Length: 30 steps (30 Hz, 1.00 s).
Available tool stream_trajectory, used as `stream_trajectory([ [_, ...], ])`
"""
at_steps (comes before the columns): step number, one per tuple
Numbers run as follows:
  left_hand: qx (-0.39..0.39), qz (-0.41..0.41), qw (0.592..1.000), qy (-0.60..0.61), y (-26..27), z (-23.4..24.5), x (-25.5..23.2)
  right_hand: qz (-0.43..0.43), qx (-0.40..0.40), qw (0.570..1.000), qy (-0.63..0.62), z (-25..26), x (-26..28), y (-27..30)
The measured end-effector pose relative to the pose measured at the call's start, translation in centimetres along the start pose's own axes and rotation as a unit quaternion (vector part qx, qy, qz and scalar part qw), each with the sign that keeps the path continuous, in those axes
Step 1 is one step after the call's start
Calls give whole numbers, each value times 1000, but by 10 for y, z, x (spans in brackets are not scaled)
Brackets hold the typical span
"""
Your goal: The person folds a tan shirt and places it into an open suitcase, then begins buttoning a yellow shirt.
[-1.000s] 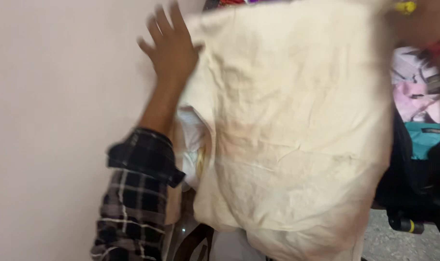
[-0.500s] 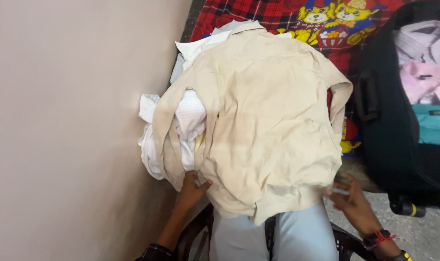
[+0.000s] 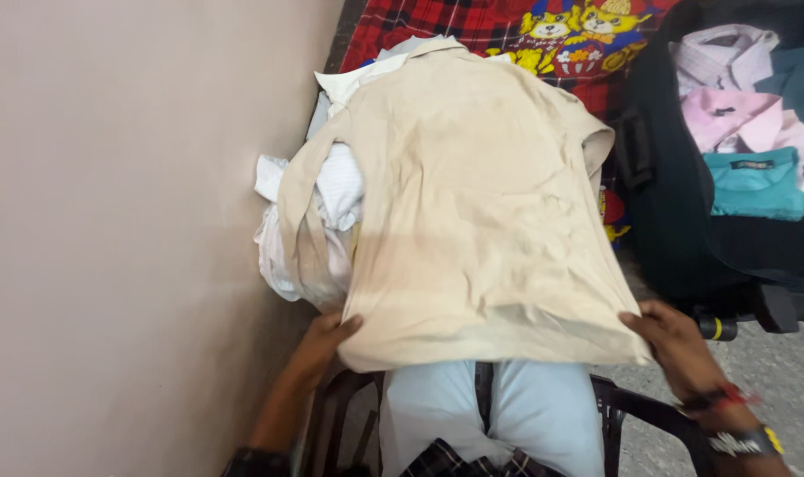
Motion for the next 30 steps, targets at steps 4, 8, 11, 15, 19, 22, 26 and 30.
stream_trajectory([
  [4, 56, 47, 993, -94, 22, 41, 24, 21, -15, 982, 190, 38, -13, 9],
  [8, 29, -48, 952, -302, -21, 83, 76, 75, 6, 960, 270, 26, -25, 18],
  [11, -7, -234, 964, -123, -49, 76, 56, 120, 13, 937, 327, 4, -10, 27],
  [15, -203, 11, 979, -11, -84, 89, 31, 246, 64, 904, 343, -29, 10, 46],
  [19, -380, -128, 910, -103, -82, 88, -47, 261, 122, 877, 384, -45, -2, 50],
  [22, -406, -122, 874, -238, -84, 88, -70, 244, 155, 852, 437, -49, -9, 52],
  [26, -456, -44, 880, -128, -97, 98, -62, 170, 165, 842, 485, -48, -14, 54],
  [30, -487, -135, 863, 29, -84, 107, -82, 195, 173, 862, 434, -50, -5, 55],
])
Point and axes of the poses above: each hand's wrist, its own y-axis away from the middle knuckle, its own z-axis out of the back of the hand, x = y × z, the point moved 7 cm from there along -y, towards the middle knuckle, and after that the axes turned 15 degrees about -x, right-handed, at the moved point
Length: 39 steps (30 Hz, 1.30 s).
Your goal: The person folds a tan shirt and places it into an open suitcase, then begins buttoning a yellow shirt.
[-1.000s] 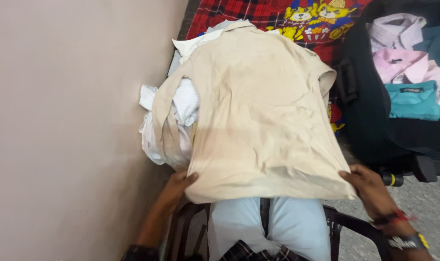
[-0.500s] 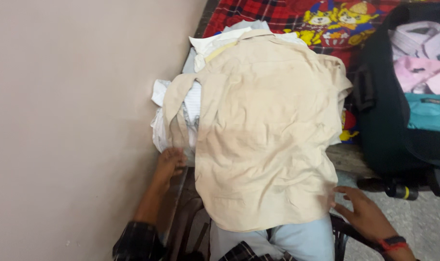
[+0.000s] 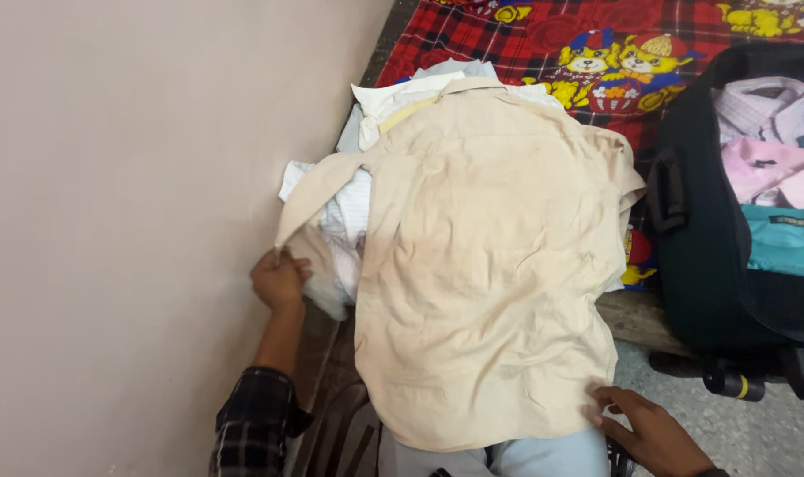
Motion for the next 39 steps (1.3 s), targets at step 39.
stream_trajectory([
  [39, 447, -46, 879, -158, 120, -12, 141, 201, -221, 952, -59, 116, 176, -162],
])
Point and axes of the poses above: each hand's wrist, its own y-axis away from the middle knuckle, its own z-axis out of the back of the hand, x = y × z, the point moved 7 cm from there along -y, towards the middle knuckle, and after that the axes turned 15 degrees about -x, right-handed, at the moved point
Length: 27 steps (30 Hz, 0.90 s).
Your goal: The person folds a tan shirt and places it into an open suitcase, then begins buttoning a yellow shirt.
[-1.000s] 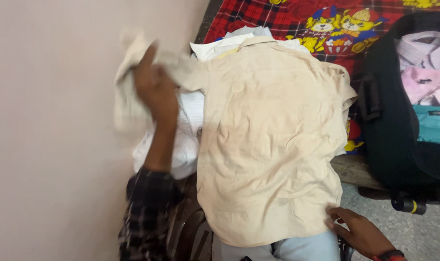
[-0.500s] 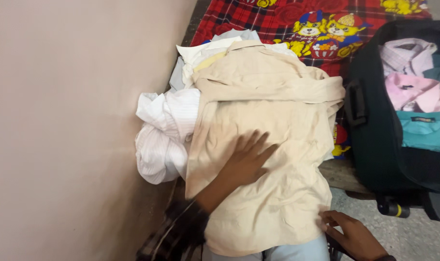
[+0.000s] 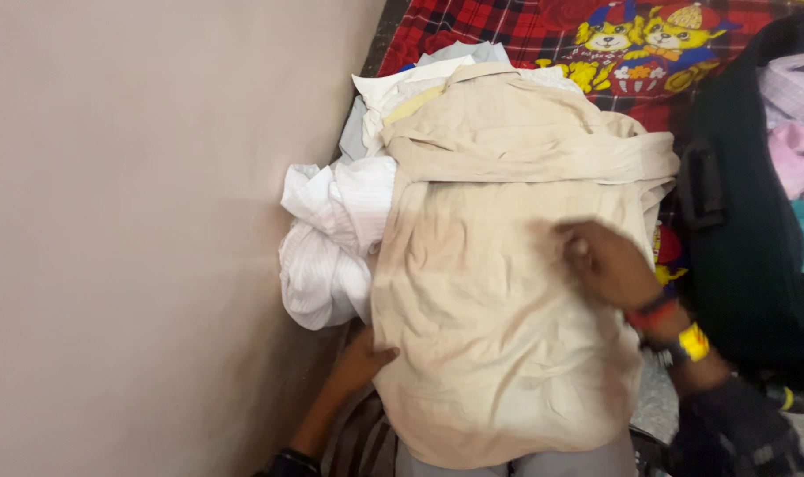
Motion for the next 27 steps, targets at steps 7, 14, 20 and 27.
stream_trajectory([
  [7, 15, -37, 999, -25, 48, 0, -70, 2, -93, 996, -14, -35, -90, -150],
  [14, -134, -322, 918, -188, 74, 2, -105, -46, 13, 969, 244, -86, -125, -204],
  [20, -106, -239, 935, -239, 91, -7, -80, 35, -133, 970, 202, 4, -152, -219],
  [27, 89, -330, 911, -229, 127, -89, -116, 30, -197, 950, 242, 87, -199, -218],
])
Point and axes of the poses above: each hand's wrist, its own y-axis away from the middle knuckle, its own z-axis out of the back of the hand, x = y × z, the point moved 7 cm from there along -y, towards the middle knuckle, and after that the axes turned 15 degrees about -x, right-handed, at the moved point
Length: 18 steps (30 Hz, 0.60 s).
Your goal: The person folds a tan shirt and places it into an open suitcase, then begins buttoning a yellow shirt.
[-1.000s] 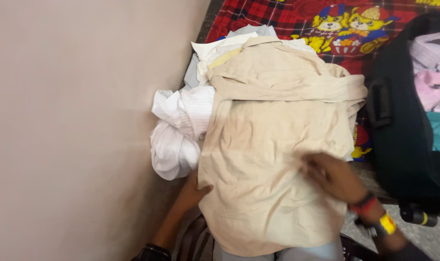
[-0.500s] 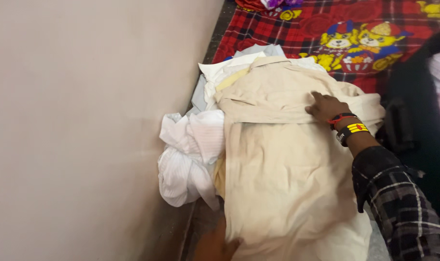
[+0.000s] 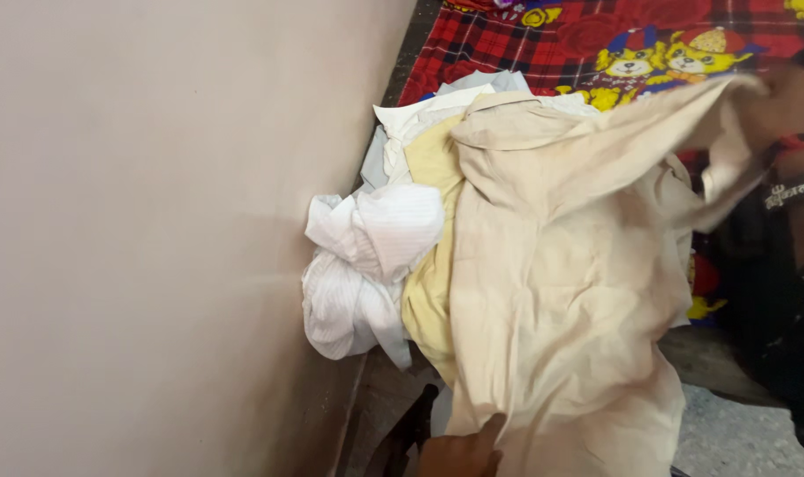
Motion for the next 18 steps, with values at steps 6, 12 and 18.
stream_trajectory([
  [6, 133, -73, 987, -59, -23, -16, -32, 13, 123, 992, 38, -5, -10, 36],
  [12, 13, 73, 997, -37, -176, 49, 21, -42, 158, 987, 5, 33, 35, 66],
  [18, -261, 90, 952, -134, -392, 110, 115, -102, 145, 983, -39, 43, 52, 66],
])
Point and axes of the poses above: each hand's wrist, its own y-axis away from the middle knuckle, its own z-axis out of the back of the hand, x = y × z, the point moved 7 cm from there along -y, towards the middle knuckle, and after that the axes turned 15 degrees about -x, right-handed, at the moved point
